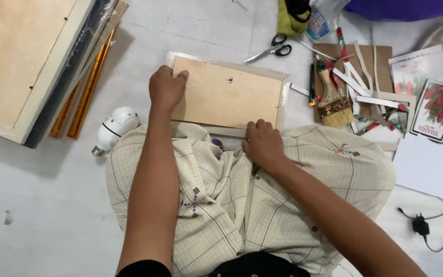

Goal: Assembling a picture frame by inserting the backing board and securing the fasteners with a hand tool.

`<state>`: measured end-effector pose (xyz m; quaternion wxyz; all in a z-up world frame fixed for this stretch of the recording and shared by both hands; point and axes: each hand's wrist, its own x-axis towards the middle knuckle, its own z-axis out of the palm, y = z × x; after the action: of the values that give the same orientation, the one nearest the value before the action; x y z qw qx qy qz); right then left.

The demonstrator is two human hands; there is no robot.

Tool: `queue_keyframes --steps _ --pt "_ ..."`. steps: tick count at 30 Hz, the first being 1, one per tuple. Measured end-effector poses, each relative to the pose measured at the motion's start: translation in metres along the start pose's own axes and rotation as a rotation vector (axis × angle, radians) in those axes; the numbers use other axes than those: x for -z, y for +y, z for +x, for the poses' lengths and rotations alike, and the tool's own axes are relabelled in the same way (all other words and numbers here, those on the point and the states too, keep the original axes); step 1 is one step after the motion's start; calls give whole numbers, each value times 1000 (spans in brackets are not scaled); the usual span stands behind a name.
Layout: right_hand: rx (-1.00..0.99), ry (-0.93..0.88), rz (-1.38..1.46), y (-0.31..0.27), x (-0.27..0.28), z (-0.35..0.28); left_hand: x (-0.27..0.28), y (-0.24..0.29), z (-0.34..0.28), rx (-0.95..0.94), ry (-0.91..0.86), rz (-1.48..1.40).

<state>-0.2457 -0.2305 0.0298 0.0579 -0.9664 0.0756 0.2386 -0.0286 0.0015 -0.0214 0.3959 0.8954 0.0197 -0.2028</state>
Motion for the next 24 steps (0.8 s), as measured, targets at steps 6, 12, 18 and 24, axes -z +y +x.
queue_keyframes --steps 6,12,18,24 --pt "79 248 -195 -7 -18 12 -5 6 -4 -5 149 -239" --pt "245 671 -295 6 -22 35 -3 -3 -2 91 278 -329" --pt "275 550 -300 17 -34 44 -3 -13 0 83 241 -340" --pt "312 599 -302 22 -41 49 -9 -15 8 84 269 -289"
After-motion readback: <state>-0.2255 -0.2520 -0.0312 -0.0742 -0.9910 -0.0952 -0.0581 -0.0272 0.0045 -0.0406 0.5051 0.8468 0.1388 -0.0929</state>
